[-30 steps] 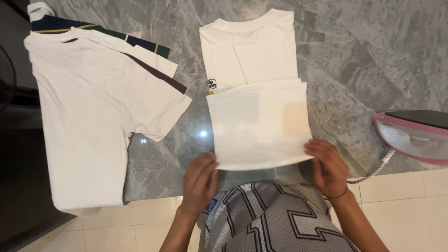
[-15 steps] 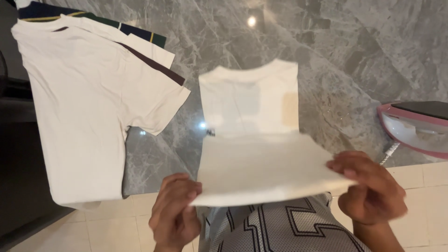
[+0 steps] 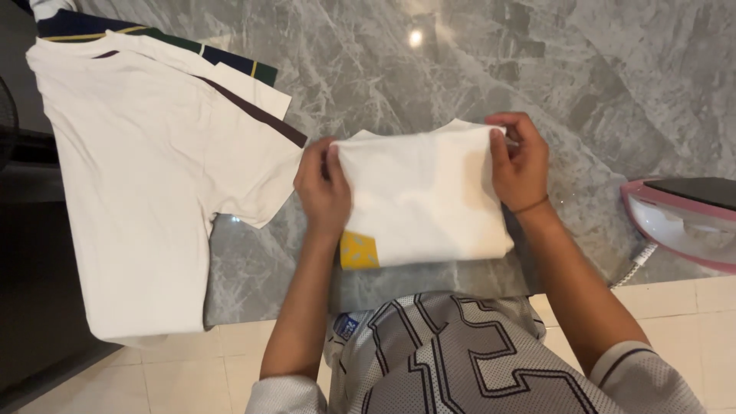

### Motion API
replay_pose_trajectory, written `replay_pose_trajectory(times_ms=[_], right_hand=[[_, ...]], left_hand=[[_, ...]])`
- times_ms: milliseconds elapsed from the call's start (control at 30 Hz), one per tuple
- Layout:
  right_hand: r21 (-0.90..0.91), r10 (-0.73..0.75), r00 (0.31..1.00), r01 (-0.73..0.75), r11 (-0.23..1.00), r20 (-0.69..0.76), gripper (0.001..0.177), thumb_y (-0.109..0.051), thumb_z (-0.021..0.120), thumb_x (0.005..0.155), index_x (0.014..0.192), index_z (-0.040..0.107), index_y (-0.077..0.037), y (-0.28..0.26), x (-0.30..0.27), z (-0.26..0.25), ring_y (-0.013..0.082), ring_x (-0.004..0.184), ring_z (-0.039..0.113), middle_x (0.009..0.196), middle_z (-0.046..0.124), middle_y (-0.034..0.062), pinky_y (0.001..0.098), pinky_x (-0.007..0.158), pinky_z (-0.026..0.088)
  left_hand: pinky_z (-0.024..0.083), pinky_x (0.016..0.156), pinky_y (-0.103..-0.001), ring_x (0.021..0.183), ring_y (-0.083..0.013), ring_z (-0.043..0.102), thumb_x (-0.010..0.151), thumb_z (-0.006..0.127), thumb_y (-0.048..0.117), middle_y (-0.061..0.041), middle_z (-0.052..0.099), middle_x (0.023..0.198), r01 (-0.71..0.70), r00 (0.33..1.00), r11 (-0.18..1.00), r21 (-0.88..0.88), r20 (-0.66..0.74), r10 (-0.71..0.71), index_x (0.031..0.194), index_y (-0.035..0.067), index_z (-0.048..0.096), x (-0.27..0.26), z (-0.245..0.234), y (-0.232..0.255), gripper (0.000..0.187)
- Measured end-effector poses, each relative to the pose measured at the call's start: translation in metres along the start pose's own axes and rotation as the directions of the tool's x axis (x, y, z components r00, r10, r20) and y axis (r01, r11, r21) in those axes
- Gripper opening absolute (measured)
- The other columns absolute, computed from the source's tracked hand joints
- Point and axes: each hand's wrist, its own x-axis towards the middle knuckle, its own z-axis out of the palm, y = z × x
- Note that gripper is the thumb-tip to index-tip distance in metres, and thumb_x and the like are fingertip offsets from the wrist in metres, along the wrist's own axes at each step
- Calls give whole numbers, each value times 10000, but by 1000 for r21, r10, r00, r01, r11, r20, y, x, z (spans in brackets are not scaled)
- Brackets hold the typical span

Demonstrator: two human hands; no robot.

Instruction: Ironing and folding a white t-shirt on a table

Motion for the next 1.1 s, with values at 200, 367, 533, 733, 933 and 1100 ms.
replay_pose_trajectory(times_ms=[200,367,533,733,933,1100], right_hand=[[-149,4,1000,-5,989,-10,276,24,577,1044,1310,509,58,-33,-6,-8,375,874,677,1092,659,274,458,707,557],[-441,186,982,-174,881,-16,157,-94,704,1026,1104,648,30,-43,-81,-51,447,792,675,875,666,264,497,636,517],[-353,538,843,-502,790,7,196,-158,770,924,1090,750,-56,-69,-133,-44,313,832,747,854,747,157,424,795,583],[-226,499,866,-487,844,-1,121,-72,791,910,1031,786,-64,-64,-130,-36,119,733,605,775,721,58,300,775,533],[-497,487,872,-404,768,42,143,-180,738,965,1046,773,-68,-49,-129,-32,305,756,717,779,742,146,403,721,536],[-784,-99,990,137,605,97,426,20,619,870,1293,622,66,-69,-113,-21,375,980,612,1044,599,171,445,926,478]], left_hand=[[537,694,-476,794,-394,662,1047,585,118,-215,625,906,157,987,988,11,34,-157,1251,-10,573,-10,-4,-19,241],[536,692,-410,794,-336,667,1039,616,159,-195,630,852,357,932,931,75,37,-360,1069,-5,648,-68,-62,6,170],[582,710,-409,798,-348,748,961,712,181,-135,748,812,515,805,846,139,261,-533,1014,71,766,-114,-86,36,133],[583,734,-380,851,-306,745,881,808,124,-147,746,861,540,808,831,131,196,-556,1104,61,768,-121,-77,34,235],[565,803,-439,882,-350,729,935,728,139,-145,729,932,499,813,828,257,191,-550,1207,65,693,-115,-67,43,284],[432,1030,-521,1191,-440,562,975,575,123,-226,583,1273,-168,956,840,516,292,12,1338,0,602,-105,-49,55,384]])
